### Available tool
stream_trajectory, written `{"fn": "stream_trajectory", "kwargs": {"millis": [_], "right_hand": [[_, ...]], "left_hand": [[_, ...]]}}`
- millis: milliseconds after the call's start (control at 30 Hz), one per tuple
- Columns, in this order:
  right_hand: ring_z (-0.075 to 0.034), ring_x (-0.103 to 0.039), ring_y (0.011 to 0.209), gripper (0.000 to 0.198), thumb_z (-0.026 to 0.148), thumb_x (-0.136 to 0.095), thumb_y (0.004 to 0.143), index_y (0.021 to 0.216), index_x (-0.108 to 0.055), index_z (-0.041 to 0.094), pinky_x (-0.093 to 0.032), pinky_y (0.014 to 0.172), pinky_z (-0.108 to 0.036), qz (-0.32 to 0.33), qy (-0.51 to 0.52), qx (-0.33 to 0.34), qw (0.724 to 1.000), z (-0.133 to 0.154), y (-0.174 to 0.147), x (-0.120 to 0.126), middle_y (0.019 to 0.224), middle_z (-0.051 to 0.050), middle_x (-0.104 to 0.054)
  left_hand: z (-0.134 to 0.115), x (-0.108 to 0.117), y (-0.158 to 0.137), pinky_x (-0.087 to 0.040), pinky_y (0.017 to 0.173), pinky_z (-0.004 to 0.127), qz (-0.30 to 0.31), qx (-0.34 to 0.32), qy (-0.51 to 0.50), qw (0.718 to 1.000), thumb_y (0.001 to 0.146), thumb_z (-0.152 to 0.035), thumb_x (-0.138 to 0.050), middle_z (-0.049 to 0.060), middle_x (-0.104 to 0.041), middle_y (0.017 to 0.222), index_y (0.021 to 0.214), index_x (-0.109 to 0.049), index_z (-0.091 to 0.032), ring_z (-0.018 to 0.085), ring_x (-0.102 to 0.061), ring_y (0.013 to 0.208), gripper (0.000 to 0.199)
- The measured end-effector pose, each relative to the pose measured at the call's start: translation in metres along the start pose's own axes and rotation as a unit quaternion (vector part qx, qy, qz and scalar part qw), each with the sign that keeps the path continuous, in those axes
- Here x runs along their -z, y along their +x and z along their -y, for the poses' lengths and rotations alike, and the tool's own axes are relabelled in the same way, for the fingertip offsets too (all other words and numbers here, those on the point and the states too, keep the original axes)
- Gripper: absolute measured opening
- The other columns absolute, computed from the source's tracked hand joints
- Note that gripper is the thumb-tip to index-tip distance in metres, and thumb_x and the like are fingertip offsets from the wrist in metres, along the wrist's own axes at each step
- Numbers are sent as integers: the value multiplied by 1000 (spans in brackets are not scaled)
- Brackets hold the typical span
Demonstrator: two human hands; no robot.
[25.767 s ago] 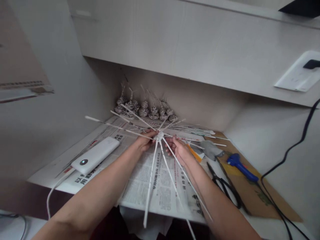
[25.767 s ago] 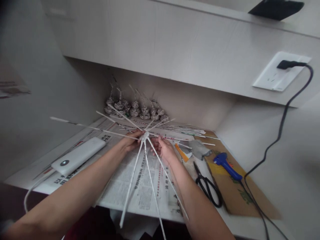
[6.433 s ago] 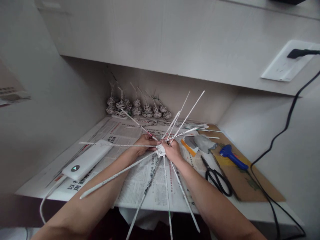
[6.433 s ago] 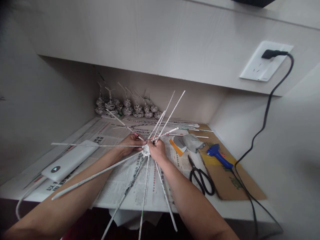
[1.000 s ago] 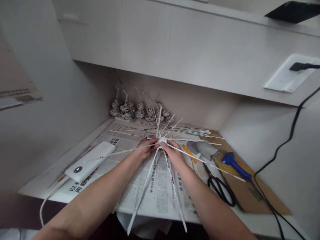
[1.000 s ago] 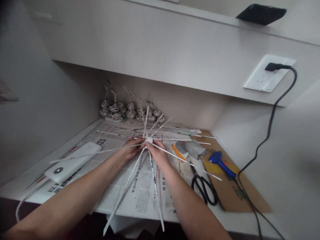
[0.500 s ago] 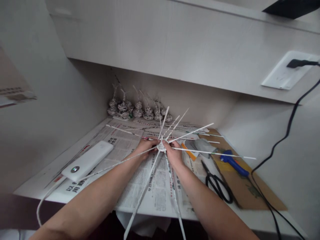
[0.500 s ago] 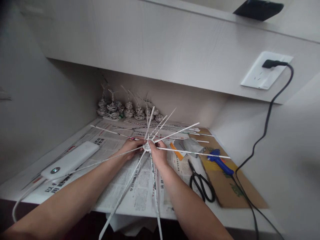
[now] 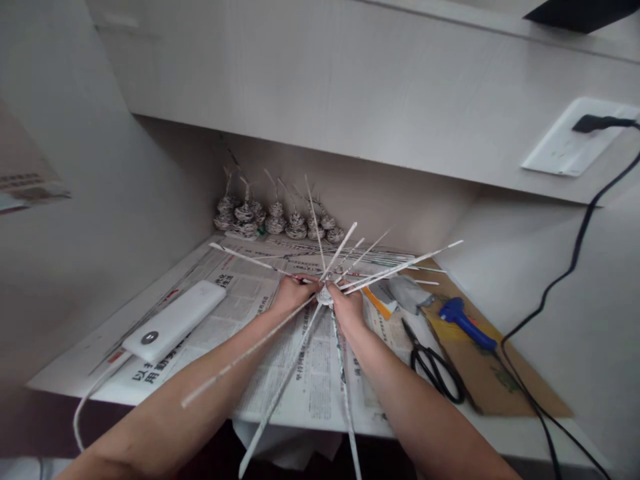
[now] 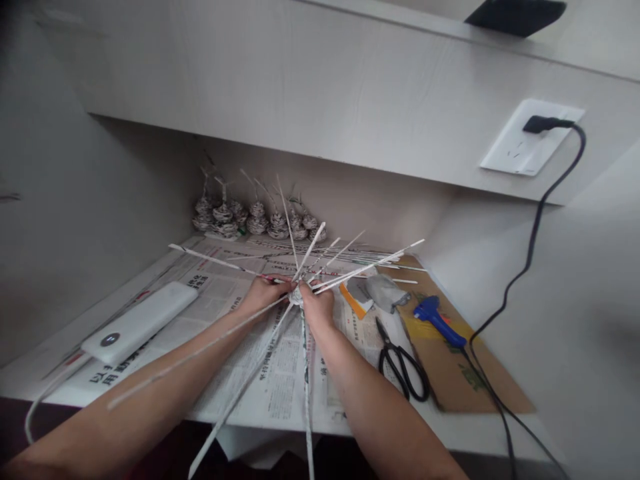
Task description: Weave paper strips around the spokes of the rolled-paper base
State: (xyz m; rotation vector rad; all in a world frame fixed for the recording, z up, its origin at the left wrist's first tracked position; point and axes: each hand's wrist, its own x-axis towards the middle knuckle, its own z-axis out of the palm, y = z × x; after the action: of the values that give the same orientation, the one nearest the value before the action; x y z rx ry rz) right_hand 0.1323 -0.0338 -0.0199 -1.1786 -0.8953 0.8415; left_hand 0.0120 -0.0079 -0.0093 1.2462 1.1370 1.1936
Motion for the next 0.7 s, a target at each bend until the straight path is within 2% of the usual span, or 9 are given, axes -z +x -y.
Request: {"fn": "stream_trajectory", "kwargs": {"millis": [133, 300, 433, 500, 600, 700], "right_hand": [[-12, -44, 46, 25, 37, -70, 64, 57, -54, 20, -35, 47, -24, -15, -43, 16, 999, 1, -2, 0, 46, 6, -50], [-12, -44, 45, 28, 40, -71, 65, 57, -54, 20, -34, 46, -24, -13, -59, 15, 998, 0, -2, 2, 45, 5, -50], [-13, -51, 50, 30, 44, -72, 65, 59, -56, 19, -39, 49, -24, -10, -50, 19, 999, -6, 3, 5, 51, 3, -56], [-14, -54, 51, 29, 43, -73, 63, 60, -57, 18, -41, 50, -24, -26, -34, 7, 999, -9, 6, 5, 54, 2, -59], [-15, -56, 50, 26, 40, -71, 65, 61, -58, 18, -44, 51, -25, -20, 9, -7, 1000, -9, 8, 3, 54, 2, -61], [-14, -56, 49, 24, 39, -70, 67, 62, -58, 18, -45, 51, -25, -3, 35, 2, 999, -3, 6, 0, 54, 1, -61]], "left_hand": [[0, 1, -3, -49, 56, 26, -19, -88, 126, 988, 72, -28, -67, 6, -74, 74, 79, -76, -16, 19, -66, 62, 16], [-6, 1, -9, -51, 75, 29, 13, -174, 176, 969, 78, -20, -60, 6, -76, 86, 82, -77, -18, 22, -69, 80, 18], [-7, 1, -11, -50, 77, 29, 35, -197, 189, 961, 77, -20, -60, 6, -76, 85, 83, -77, -20, 21, -68, 80, 18], [-5, 0, -9, -50, 74, 29, 32, -170, 140, 975, 73, -24, -67, 6, -75, 80, 79, -76, -19, 22, -67, 78, 12], [-3, 1, -5, -48, 59, 26, 66, -54, -19, 996, 66, -34, -76, 7, -71, 69, 73, -73, -15, 19, -63, 64, 20], [-4, 1, -2, -45, 48, 22, 100, 70, -161, 979, 60, -39, -81, 5, -66, 63, 69, -69, -12, 13, -57, 52, 32]]}}
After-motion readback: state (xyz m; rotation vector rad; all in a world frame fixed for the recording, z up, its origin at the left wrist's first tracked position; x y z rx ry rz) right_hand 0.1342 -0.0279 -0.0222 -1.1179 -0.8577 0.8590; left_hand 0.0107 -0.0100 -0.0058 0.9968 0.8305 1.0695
